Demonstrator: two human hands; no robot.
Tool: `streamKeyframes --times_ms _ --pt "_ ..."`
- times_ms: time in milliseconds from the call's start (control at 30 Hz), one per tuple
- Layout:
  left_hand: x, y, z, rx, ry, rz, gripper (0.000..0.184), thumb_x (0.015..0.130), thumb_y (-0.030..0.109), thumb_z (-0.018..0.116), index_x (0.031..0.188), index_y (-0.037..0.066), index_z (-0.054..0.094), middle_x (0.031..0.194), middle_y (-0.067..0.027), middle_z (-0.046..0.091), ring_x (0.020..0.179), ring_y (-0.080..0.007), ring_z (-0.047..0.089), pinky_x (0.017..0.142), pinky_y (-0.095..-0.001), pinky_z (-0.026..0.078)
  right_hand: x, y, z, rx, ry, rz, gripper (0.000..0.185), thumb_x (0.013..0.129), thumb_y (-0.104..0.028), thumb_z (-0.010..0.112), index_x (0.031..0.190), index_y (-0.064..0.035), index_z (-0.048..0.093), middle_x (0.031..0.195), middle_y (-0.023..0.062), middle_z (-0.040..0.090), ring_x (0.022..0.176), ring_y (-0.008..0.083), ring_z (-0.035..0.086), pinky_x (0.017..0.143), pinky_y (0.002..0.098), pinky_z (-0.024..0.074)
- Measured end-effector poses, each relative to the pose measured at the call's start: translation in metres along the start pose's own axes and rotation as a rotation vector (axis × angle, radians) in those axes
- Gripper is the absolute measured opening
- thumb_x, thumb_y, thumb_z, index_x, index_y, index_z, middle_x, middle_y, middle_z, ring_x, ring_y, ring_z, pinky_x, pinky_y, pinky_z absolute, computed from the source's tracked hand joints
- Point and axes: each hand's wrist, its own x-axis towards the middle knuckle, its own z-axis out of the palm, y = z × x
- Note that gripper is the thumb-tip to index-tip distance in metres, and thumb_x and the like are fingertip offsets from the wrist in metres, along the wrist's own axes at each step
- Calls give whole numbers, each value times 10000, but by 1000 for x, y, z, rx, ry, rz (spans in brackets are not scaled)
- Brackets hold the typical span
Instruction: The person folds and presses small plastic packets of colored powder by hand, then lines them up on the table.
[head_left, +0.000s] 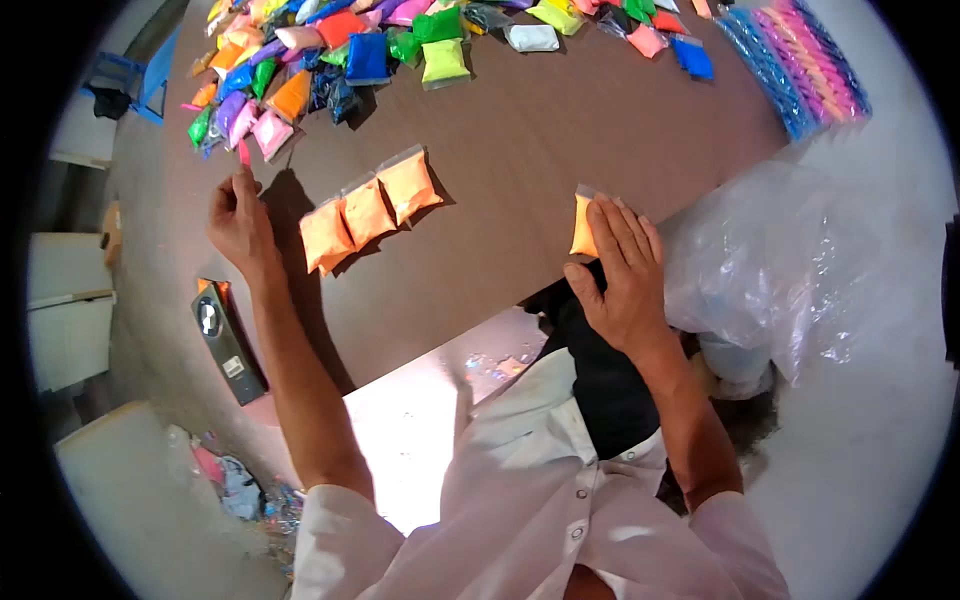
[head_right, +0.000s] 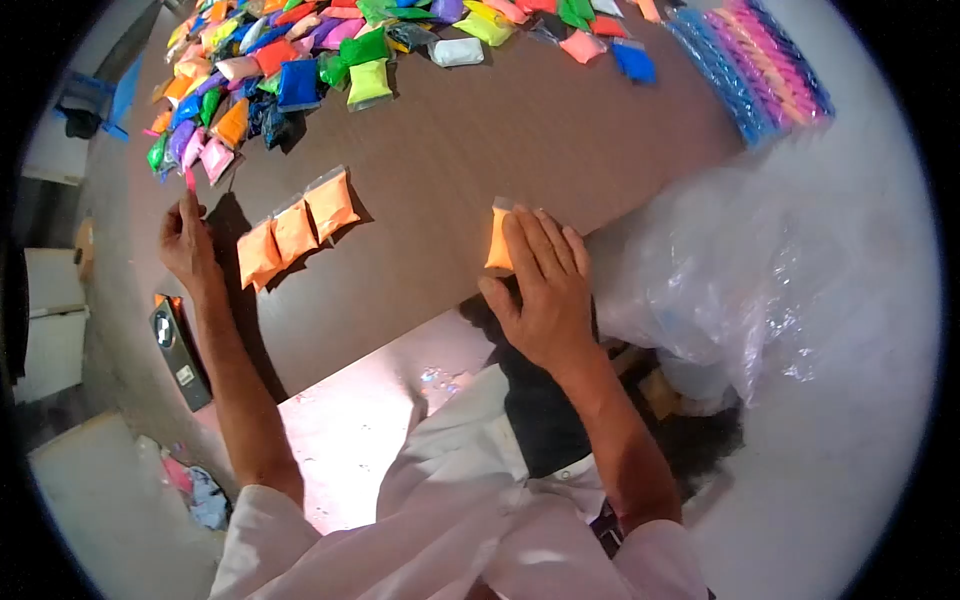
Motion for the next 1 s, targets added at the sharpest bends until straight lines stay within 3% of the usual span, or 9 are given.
streamKeyframes --times_ms 100,167,267,400,467,1000 --pt "0 -5 -2 -12 -25 -30 290 989 280 759 939 -6 744 776 8 645 660 -42 520 574 -221 388 1 -3 -3 -21 -28 -4 646 1049 -406 609 1529 12 501 1563 213 528 1463 393 477 1221 557 298" --pt "0 -3 -2 -33 -14 -53 284 985 278 767 945 -3 748 785 14 647 664 -39 516 581 -218 388 2 0 -2 23 -15 0 658 992 -351 661 1511 22 504 1559 230 510 1448 402 475 1215 554 301" --pt "1 -8 -3 -51 -24 -46 304 979 296 783 949 -5 752 791 19 649 657 -36 506 575 -217 377 6 -8 -8 176 92 49 718 977 -372 675 1536 28 468 1577 254 474 1447 411 469 1215 554 302" --pt "1 -7 -3 -43 -35 -33 313 977 308 792 954 -2 759 782 20 647 652 -33 504 570 -216 368 2 -4 -9 111 118 -24 766 970 -400 684 1554 31 440 1596 258 447 1449 413 463 1217 555 298" --pt "2 -9 -3 -22 -34 -29 310 977 307 792 951 0 761 777 23 646 649 -32 503 569 -216 367 -7 -5 -7 -7 -64 -91 753 981 -400 674 1550 35 443 1597 251 452 1451 412 461 1219 562 290" --pt "2 -9 -2 8 -37 -15 315 977 322 784 913 14 760 750 43 626 653 -25 496 574 -214 366 0 -4 -4 -3 -36 -72 649 974 -312 657 1498 43 511 1526 265 534 1419 426 501 1206 592 289"
